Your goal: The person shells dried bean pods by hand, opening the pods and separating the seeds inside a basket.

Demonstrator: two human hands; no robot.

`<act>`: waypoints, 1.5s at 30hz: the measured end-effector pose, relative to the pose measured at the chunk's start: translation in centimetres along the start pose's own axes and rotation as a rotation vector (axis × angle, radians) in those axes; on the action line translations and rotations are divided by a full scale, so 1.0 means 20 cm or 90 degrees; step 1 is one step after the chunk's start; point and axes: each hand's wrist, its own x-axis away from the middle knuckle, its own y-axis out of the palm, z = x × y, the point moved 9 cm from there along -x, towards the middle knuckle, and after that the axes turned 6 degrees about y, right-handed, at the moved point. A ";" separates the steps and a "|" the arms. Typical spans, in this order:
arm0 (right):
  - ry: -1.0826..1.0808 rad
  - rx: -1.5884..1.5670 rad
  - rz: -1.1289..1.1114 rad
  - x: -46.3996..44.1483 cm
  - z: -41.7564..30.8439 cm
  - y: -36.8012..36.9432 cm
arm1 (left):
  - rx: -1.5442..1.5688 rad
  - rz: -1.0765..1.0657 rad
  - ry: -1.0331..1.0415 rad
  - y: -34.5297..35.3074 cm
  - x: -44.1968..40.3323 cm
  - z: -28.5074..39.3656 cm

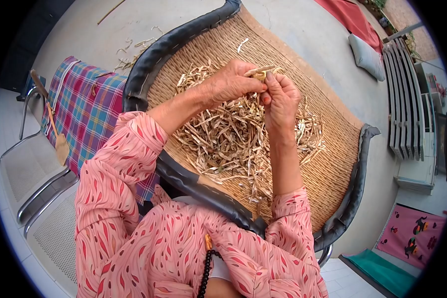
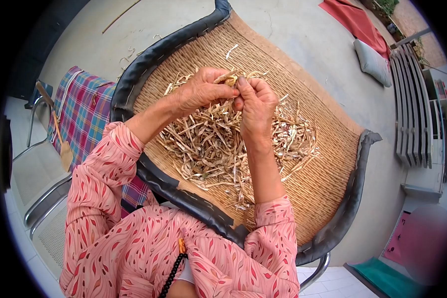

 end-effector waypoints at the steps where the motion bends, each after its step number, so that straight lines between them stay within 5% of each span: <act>1: 0.002 -0.004 0.001 0.00 0.00 0.00 | 0.004 0.000 0.013 0.01 0.00 0.00; 17: 0.005 0.147 -0.051 -0.15 -0.11 0.07 | 0.039 0.127 0.076 -0.18 -0.02 0.09; 20: 0.003 0.238 0.026 -0.28 -0.03 -0.08 | 0.251 0.196 0.086 -0.27 -0.01 0.07; 24: -0.125 0.832 0.088 -0.38 0.13 -0.14 | 0.371 0.265 0.040 -0.35 0.00 0.03; 27: -0.212 1.216 -0.043 -0.36 0.27 -0.02 | 0.372 0.313 0.035 -0.38 0.01 0.01; 30: -0.267 1.309 -0.193 -0.38 0.41 0.01 | 0.409 0.321 0.016 -0.39 0.00 -0.03; 34: -0.361 1.283 -0.146 -0.38 0.33 -0.01 | 0.371 0.326 -0.002 -0.42 0.01 -0.03; 45: -0.339 0.814 -0.029 -0.09 -0.26 0.08 | 0.198 0.273 -0.013 -0.35 -0.01 -0.04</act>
